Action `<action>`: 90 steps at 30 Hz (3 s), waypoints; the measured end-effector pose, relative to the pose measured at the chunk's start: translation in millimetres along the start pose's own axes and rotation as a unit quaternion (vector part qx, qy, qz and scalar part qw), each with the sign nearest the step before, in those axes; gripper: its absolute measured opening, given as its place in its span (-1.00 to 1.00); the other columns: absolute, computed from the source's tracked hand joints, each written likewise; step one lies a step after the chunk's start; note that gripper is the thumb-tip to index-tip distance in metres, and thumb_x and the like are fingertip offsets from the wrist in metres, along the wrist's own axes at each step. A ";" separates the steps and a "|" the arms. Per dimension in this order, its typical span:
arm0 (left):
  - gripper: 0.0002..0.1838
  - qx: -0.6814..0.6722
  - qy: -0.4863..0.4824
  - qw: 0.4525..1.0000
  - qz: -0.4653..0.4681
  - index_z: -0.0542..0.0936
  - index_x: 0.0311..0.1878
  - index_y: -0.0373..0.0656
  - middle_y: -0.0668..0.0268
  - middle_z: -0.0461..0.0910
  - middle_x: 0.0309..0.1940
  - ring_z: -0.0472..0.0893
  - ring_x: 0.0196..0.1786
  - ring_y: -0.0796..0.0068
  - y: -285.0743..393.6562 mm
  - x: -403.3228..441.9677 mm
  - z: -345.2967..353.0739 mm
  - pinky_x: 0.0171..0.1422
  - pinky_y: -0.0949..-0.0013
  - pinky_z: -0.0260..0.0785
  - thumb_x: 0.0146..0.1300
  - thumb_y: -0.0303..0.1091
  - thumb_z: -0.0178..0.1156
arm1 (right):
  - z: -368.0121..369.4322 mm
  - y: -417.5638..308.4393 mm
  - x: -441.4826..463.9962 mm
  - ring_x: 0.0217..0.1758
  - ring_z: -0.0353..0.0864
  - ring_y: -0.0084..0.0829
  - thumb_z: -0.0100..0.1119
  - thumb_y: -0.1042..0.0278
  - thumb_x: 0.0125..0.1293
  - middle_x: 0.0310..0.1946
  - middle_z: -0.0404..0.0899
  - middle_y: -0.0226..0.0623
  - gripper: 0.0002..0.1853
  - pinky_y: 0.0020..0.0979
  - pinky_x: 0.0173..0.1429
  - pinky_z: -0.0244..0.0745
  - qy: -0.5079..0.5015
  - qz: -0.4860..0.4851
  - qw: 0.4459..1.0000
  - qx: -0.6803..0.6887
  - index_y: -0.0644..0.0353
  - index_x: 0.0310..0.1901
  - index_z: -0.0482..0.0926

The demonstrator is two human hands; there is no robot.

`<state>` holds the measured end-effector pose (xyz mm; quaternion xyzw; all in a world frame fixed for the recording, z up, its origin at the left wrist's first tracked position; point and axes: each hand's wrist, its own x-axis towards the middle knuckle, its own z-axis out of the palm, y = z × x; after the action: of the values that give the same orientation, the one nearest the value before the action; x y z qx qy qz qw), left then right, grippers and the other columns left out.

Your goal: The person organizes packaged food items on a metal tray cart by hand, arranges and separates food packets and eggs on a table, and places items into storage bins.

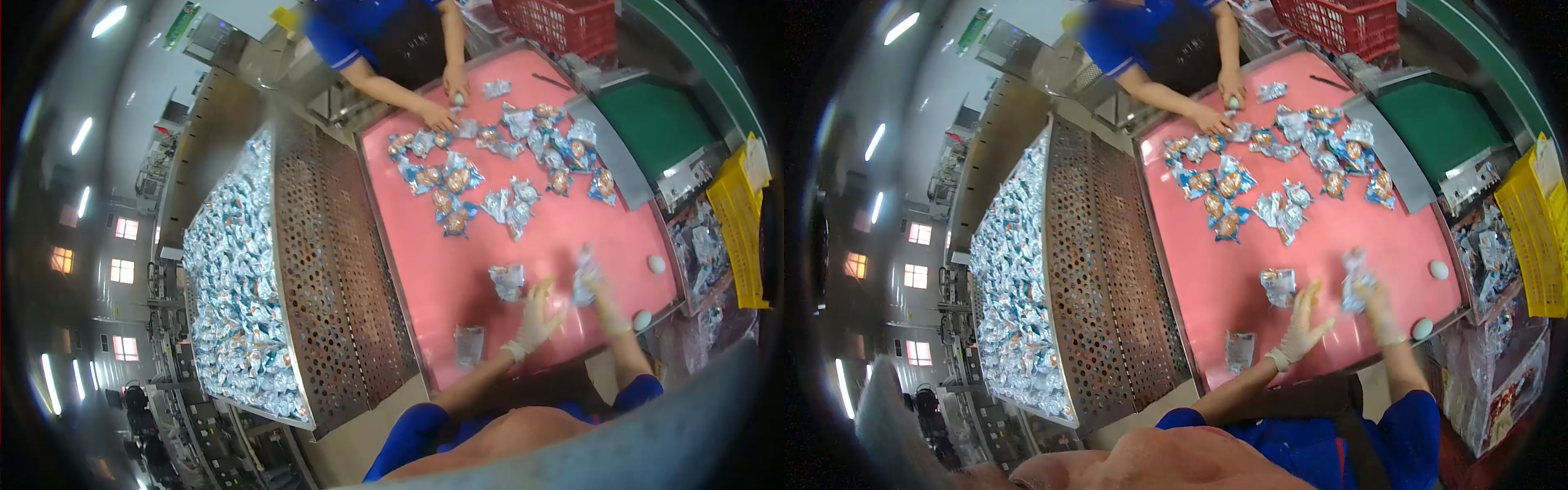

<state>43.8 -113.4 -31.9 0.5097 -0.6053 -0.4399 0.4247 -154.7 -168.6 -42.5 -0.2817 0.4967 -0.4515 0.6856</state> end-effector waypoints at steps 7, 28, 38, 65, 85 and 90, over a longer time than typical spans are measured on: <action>-0.41 -0.031 0.051 0.975 -0.212 0.35 0.49 -0.14 0.31 0.45 0.32 0.48 0.23 0.48 -26.5 -50.4 -67.6 0.40 0.33 0.35 0.41 -0.42 0.22 | -287.5 -145.2 95.6 0.31 0.51 0.10 0.27 0.03 0.39 0.24 0.50 0.26 -0.29 -0.18 0.35 0.40 0.421 -0.243 0.667 -0.565 0.48 0.33 0.38; -0.32 0.057 0.289 0.877 -0.379 0.40 0.45 -0.22 0.26 0.49 0.25 0.47 0.12 0.45 -60.6 -197.0 -130.6 0.28 0.32 0.38 0.23 -0.46 0.35 | 127.5 73.1 57.0 -0.03 0.63 -0.04 0.36 0.36 0.15 -0.10 0.58 -0.12 -0.66 -0.11 0.15 0.53 -0.318 -0.336 0.656 -0.596 0.17 -0.01 0.62; -0.20 0.225 0.050 0.935 -0.271 0.42 0.36 -0.29 -0.01 0.53 0.20 0.52 0.22 0.06 -83.5 -143.1 -107.7 0.38 0.10 0.35 0.02 -0.26 0.44 | 124.8 50.9 13.5 0.11 0.54 0.01 0.30 0.38 0.16 0.02 0.51 -0.03 -0.54 -0.10 0.19 0.51 -0.269 -0.318 0.646 -0.640 0.21 0.13 0.52; 0.04 -0.034 0.050 0.993 -0.097 0.01 0.64 -0.16 0.18 0.39 0.34 0.48 0.31 0.34 15.8 -59.8 -87.8 0.49 0.25 0.29 0.12 -0.65 0.33 | 115.3 3.6 -67.7 0.10 0.62 -0.42 0.29 0.33 0.38 0.03 0.68 -0.28 -0.60 -0.30 0.23 0.50 -0.178 0.000 0.970 -0.164 0.26 0.20 0.58; 0.10 -0.083 -0.172 0.982 -0.016 -0.11 0.64 -0.21 0.25 0.50 0.07 0.58 0.12 0.43 24.5 -75.6 -15.7 0.24 0.36 0.51 0.16 -0.69 0.38 | 60.8 -12.9 -183.7 0.13 0.61 -0.17 0.39 0.35 0.16 0.00 0.66 -0.28 -0.65 -0.20 0.27 0.50 -0.019 -0.301 0.846 -0.439 0.09 0.02 0.70; 0.06 0.029 -0.218 0.975 -0.014 -0.03 0.63 -0.21 0.14 0.47 0.21 0.52 0.17 0.31 44.1 -54.7 53.2 0.34 0.27 0.42 0.16 -0.59 0.41 | -26.3 -25.7 -172.2 -0.07 0.68 -0.13 0.33 0.26 0.21 -0.16 0.70 -0.19 -0.76 -0.19 0.08 0.59 0.055 -0.260 0.819 -0.509 0.09 -0.10 0.73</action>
<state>-11.6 -49.8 -6.4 0.4220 -0.6886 -0.5286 0.2615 -205.0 -23.3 43.3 -0.6843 0.6005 -0.3106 0.2733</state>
